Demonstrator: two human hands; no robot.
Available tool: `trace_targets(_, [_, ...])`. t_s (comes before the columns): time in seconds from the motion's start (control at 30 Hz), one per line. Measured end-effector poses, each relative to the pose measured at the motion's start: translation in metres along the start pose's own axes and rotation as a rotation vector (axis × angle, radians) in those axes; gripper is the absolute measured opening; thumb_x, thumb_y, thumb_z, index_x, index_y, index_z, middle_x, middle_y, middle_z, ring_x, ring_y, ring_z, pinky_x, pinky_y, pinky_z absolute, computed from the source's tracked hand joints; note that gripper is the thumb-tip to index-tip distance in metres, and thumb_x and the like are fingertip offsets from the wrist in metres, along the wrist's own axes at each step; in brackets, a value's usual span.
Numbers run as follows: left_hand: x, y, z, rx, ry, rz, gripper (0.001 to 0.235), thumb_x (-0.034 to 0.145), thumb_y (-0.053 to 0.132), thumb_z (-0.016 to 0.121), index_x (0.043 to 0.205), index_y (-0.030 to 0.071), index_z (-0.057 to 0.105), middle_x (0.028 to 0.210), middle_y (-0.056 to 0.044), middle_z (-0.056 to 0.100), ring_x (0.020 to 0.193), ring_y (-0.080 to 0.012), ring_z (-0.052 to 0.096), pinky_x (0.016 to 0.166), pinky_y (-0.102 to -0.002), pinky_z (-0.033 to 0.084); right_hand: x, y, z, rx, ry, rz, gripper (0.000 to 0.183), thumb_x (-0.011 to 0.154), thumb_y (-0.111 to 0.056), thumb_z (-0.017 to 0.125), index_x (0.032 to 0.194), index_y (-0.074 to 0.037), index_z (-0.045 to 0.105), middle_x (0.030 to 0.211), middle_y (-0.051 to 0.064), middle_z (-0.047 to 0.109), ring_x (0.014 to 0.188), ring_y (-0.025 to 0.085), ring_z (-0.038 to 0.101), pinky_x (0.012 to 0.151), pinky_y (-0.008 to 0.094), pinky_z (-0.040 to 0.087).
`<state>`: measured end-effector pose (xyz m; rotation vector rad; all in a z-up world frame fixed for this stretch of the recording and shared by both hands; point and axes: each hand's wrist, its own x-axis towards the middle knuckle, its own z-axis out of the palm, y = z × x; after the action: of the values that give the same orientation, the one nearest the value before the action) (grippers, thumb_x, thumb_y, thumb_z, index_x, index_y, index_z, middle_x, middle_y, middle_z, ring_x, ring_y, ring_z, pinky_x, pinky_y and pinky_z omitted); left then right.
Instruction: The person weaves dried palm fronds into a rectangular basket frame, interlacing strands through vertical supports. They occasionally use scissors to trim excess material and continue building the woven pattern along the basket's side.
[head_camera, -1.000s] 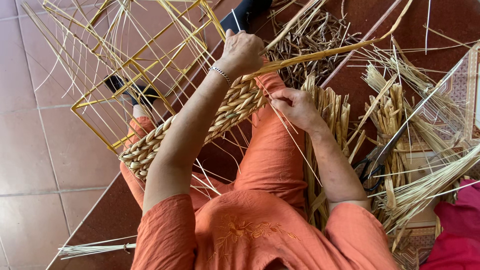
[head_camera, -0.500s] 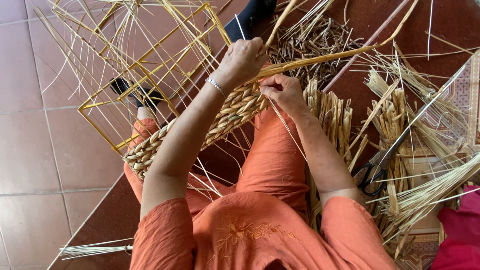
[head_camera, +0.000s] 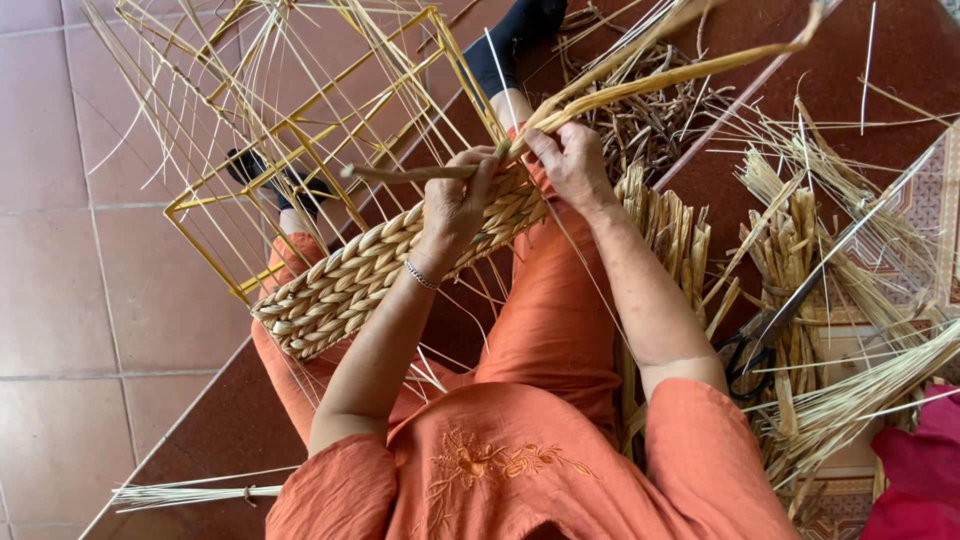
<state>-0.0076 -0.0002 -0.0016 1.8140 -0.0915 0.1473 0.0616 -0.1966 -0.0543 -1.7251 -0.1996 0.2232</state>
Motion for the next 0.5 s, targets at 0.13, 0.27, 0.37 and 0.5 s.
trace_targets(0.13, [-0.008, -0.008, -0.001, -0.097, -0.002, -0.099, 0.02, 0.107, 0.013, 0.057, 0.119, 0.002, 0.069, 0.106, -0.01, 0.077, 0.097, -0.0159, 0.074, 0.083, -0.03, 0.063, 0.014, 0.009, -0.002, 0.07, -0.026, 0.067, 0.021, 0.1, -0.017, 0.067, 0.107, 0.002, 0.073, 0.09, 0.013, 0.077, 0.074, 0.01, 0.074, 0.061, 0.022, 0.062])
trace_targets(0.27, [-0.008, -0.021, 0.005, 0.29, 0.017, 0.254, 0.015, 0.105, 0.009, 0.064, 0.117, 0.004, 0.07, 0.118, -0.01, 0.075, 0.102, -0.0186, 0.073, 0.086, -0.029, 0.063, 0.025, 0.011, -0.007, 0.134, -0.094, 0.289, 0.016, 0.095, -0.009, 0.07, 0.103, 0.003, 0.073, 0.086, 0.014, 0.075, 0.066, 0.014, 0.071, 0.057, 0.026, 0.061])
trace_targets(0.37, [-0.011, -0.022, 0.009, 0.56, -0.005, 0.456, 0.017, 0.098, 0.008, 0.069, 0.115, 0.006, 0.071, 0.124, -0.011, 0.072, 0.103, -0.022, 0.071, 0.086, -0.03, 0.061, 0.036, 0.008, -0.002, 0.098, -0.074, 0.282, 0.016, 0.09, -0.006, 0.074, 0.103, 0.003, 0.071, 0.089, 0.013, 0.076, 0.072, 0.015, 0.073, 0.064, 0.027, 0.062])
trace_targets(0.5, [-0.018, -0.017, 0.002, 0.668, -0.055, 0.566, 0.034, 0.076, 0.01, 0.073, 0.109, 0.003, 0.073, 0.123, -0.018, 0.072, 0.099, -0.0294, 0.069, 0.081, -0.037, 0.059, 0.043, 0.01, 0.02, 0.119, 0.1, 0.227, 0.031, 0.082, -0.003, 0.082, 0.108, -0.002, 0.065, 0.096, 0.006, 0.073, 0.084, 0.011, 0.073, 0.075, 0.024, 0.064])
